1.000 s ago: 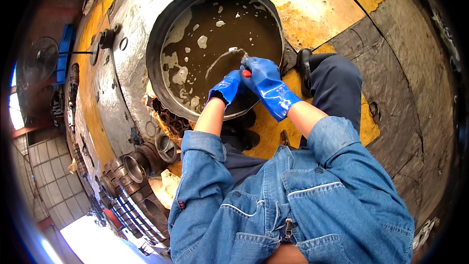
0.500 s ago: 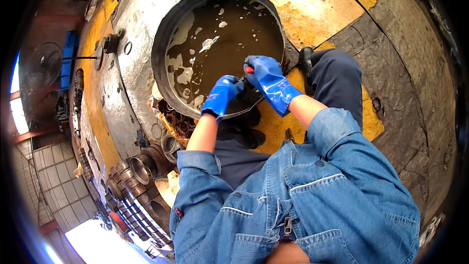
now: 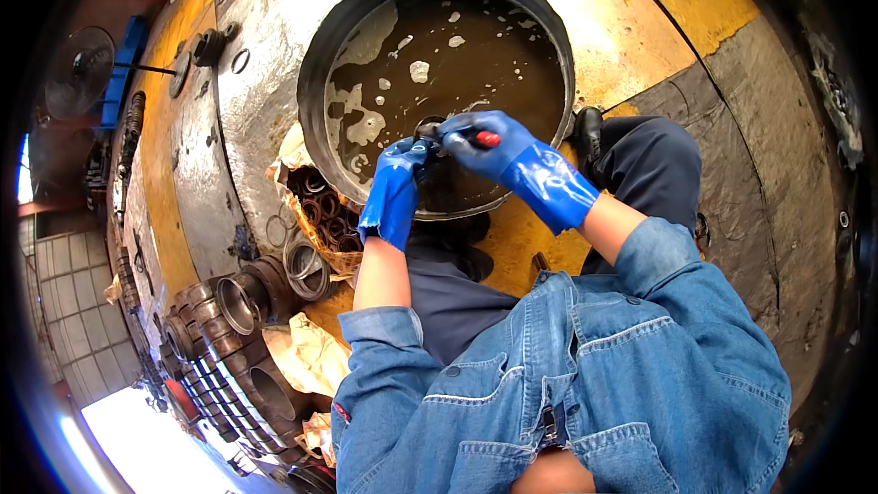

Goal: The person sits on the floor and cleans small metal rings by dipping them into a bucket of dark liquid and scrubbing them with a wire brush. The person repeatedly dips the rings into the liquid and scrubs them before placing them into a nearby container.

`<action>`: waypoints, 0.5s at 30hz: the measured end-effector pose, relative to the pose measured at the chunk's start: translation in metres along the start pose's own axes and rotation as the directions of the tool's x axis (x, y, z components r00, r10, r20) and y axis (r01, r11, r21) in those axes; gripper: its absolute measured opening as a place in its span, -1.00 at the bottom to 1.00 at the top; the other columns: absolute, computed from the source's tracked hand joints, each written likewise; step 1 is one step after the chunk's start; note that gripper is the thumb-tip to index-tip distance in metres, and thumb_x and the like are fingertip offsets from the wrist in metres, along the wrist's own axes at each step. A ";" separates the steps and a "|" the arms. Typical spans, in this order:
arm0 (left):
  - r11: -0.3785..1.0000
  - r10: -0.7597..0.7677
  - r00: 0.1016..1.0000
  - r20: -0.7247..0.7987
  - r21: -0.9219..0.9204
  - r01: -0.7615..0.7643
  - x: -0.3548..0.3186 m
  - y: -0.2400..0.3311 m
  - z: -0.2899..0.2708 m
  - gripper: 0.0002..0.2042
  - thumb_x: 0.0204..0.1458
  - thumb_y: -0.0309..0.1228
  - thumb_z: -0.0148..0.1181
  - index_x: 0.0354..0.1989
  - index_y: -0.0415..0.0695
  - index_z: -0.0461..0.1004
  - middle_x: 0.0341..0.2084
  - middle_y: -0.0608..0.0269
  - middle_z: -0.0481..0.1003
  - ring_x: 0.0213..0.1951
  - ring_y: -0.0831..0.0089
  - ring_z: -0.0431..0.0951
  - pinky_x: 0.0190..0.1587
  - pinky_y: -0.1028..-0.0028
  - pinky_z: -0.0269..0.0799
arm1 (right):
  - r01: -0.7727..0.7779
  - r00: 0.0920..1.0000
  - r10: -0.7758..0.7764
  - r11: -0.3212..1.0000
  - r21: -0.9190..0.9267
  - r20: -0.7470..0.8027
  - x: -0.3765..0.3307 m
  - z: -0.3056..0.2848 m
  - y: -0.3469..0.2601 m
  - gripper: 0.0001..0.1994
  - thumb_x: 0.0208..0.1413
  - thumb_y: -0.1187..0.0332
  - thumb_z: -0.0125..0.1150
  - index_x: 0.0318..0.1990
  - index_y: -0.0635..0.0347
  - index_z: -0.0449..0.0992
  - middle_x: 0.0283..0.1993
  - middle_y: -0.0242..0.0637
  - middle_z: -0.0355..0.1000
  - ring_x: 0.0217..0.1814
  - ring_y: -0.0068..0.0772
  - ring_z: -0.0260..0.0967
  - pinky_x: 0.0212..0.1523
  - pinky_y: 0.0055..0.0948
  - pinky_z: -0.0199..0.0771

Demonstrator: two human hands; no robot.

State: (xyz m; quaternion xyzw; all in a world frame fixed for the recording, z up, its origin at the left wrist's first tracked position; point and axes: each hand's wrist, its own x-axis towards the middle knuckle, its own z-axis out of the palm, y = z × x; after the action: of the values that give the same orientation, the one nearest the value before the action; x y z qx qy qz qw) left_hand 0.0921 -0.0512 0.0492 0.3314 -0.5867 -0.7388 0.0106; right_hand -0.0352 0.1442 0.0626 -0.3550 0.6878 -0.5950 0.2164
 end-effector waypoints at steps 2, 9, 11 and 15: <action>0.993 0.080 0.996 0.031 -0.091 -0.077 0.003 -0.011 -0.006 -0.78 0.26 -0.37 0.35 0.00 -0.20 0.66 -0.17 0.22 0.70 -0.09 0.47 0.68 -0.01 0.47 0.57 | 0.095 0.993 -0.074 0.961 -0.260 0.087 0.005 0.016 -0.020 -0.72 0.31 0.23 0.36 0.10 0.06 0.73 0.00 -0.10 0.71 0.09 -0.07 0.70 0.18 -0.21 0.66; 0.966 0.042 0.994 -0.106 0.257 -0.013 0.035 -0.027 -0.010 -0.88 0.25 -0.44 0.39 -0.12 -0.21 0.71 -0.34 0.30 0.71 -0.30 0.50 0.67 -0.15 0.47 0.58 | -0.384 0.920 0.352 0.897 -0.220 -0.169 0.040 0.021 0.015 -0.68 0.26 0.09 0.30 0.04 -0.05 0.77 0.00 -0.13 0.72 0.08 -0.06 0.70 0.17 -0.17 0.68; 0.942 0.044 0.989 -0.145 0.336 0.007 0.032 -0.021 -0.011 -0.81 0.31 -0.31 0.37 -0.08 -0.17 0.72 -0.28 0.30 0.73 -0.26 0.50 0.69 -0.15 0.49 0.55 | -0.489 0.872 0.461 0.846 -0.215 -0.166 0.045 0.006 0.029 -0.67 0.27 0.11 0.31 0.06 0.02 0.76 -0.07 -0.17 0.73 -0.02 -0.22 0.70 0.13 -0.28 0.66; 0.991 0.112 0.977 -0.183 0.098 -0.095 0.017 -0.015 -0.017 -0.74 0.34 -0.26 0.35 0.05 -0.16 0.67 -0.15 0.25 0.76 -0.12 0.51 0.71 -0.09 0.47 0.54 | -0.451 0.882 0.434 0.890 -0.063 -0.182 0.028 -0.005 0.014 -0.66 0.23 0.12 0.34 0.06 0.03 0.76 -0.16 -0.16 0.73 -0.10 -0.21 0.71 0.10 -0.28 0.67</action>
State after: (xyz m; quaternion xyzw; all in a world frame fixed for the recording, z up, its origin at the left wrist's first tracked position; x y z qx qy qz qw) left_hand 0.0933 -0.0681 0.0268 0.3689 -0.6319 -0.6757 0.0899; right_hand -0.0604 0.1277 0.0539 -0.1493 0.7960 -0.5203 0.2710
